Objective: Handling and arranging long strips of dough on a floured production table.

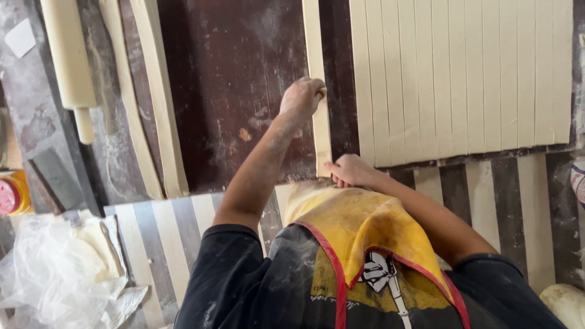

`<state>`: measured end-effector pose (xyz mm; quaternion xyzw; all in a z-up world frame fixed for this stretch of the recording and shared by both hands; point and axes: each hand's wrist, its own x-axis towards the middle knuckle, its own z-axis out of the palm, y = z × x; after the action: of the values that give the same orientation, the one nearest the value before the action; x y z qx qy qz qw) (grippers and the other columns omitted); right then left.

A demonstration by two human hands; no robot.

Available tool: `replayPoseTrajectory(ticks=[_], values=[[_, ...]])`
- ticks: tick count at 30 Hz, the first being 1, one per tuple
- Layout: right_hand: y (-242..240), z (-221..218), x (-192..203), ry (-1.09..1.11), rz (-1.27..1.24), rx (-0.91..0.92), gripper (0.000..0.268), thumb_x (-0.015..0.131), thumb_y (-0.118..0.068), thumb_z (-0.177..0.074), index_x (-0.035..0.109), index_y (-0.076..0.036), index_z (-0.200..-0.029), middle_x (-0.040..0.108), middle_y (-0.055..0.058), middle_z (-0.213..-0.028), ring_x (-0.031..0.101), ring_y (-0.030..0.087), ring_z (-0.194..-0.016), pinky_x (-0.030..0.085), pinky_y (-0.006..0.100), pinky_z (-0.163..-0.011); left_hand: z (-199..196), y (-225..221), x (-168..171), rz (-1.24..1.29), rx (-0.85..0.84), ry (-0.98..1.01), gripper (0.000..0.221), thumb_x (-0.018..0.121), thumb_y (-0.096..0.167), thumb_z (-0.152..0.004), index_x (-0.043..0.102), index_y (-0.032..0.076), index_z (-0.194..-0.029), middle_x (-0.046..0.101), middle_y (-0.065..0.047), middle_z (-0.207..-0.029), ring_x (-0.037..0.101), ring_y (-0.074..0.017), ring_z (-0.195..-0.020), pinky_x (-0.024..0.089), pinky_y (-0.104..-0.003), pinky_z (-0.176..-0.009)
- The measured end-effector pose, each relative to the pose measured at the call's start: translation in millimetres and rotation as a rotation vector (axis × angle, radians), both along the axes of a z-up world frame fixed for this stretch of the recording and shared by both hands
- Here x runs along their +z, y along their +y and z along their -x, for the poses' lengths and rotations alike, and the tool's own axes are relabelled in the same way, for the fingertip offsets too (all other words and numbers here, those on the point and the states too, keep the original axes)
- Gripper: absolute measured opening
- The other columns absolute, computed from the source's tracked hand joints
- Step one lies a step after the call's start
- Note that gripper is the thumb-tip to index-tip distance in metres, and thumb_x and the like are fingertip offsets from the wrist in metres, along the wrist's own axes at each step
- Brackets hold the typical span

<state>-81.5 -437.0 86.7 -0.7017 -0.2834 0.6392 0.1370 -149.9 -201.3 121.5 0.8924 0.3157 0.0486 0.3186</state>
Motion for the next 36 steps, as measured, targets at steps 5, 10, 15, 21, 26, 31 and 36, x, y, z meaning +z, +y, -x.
replayPoseTrajectory(ticks=[5,10,15,21,26,31,36], values=[[1,-25,15,-0.188,0.001,0.243,0.055,0.062,-0.051,-0.097,0.077,0.001,-0.086,0.075,0.011,-0.069,0.072,0.019,-0.063,0.054,0.034,-0.062,-15,32,-27,0.027,-0.01,-0.032,0.017,0.071,0.025,-0.09,0.079,0.012,-0.096,0.07,-0.01,-0.105,0.065,-0.0302,-0.106,0.054,-0.043,-0.09],[-29,-50,24,-0.058,-0.156,-0.461,0.035,0.06,-0.032,-0.099,0.072,0.001,-0.099,0.072,0.009,-0.076,0.066,0.015,-0.065,0.055,0.03,-0.061,-55,112,-15,0.095,-0.098,0.055,0.017,0.072,0.028,-0.092,0.078,0.013,-0.098,0.069,-0.01,-0.105,0.067,-0.0296,-0.1,0.055,-0.044,-0.088],[-62,-54,9,-0.136,-0.241,-0.862,0.027,0.058,-0.023,-0.102,0.069,0.002,-0.102,0.069,0.007,-0.078,0.061,0.013,-0.063,0.052,0.03,-0.057,-141,246,-19,-0.198,-0.062,-0.123,0.01,0.072,0.019,-0.087,0.079,0.019,-0.093,0.07,-0.008,-0.103,0.068,-0.0302,-0.101,0.057,-0.045,-0.084],[-82,-48,2,-0.254,-0.368,-1.112,0.027,0.057,-0.019,-0.107,0.067,0.006,-0.103,0.069,0.008,-0.078,0.058,0.012,-0.064,0.05,0.028,-0.061,-231,312,-48,-0.486,0.119,-0.281,0.032,0.074,0.025,-0.083,0.073,0.01,-0.111,0.069,-0.009,-0.117,0.064,-0.034,-0.106,0.055,-0.043,-0.089],[-89,-36,0,-0.256,-0.258,-1.214,0.024,0.059,-0.019,-0.103,0.069,0.003,-0.104,0.071,0.008,-0.08,0.062,0.013,-0.067,0.052,0.027,-0.064,-299,273,-94,-0.182,-0.075,-0.273,0.052,0.075,0.025,-0.085,0.063,-0.002,-0.127,0.063,-0.017,-0.123,0.055,-0.0398,-0.121,0.046,-0.051,-0.102],[-94,-41,-20,-0.246,-0.314,-1.13,0.026,0.061,-0.02,-0.103,0.071,0.004,-0.104,0.072,0.008,-0.08,0.061,0.012,-0.068,0.053,0.028,-0.064,-313,251,-72,-0.118,0.082,-0.035,0.03,0.066,0.024,-0.094,0.067,0.004,-0.116,0.061,-0.018,-0.124,0.055,-0.0355,-0.12,0.049,-0.046,-0.101],[-97,-52,-14,-0.302,-0.269,-1.095,0.029,0.062,-0.023,-0.102,0.073,0.003,-0.108,0.073,0.009,-0.081,0.064,0.014,-0.069,0.054,0.03,-0.064,-234,141,-62,-0.4,0.128,-0.202,0.022,0.057,0.023,-0.099,0.072,0.008,-0.107,0.064,-0.015,-0.118,0.057,-0.0308,-0.11,0.051,-0.048,-0.085]])
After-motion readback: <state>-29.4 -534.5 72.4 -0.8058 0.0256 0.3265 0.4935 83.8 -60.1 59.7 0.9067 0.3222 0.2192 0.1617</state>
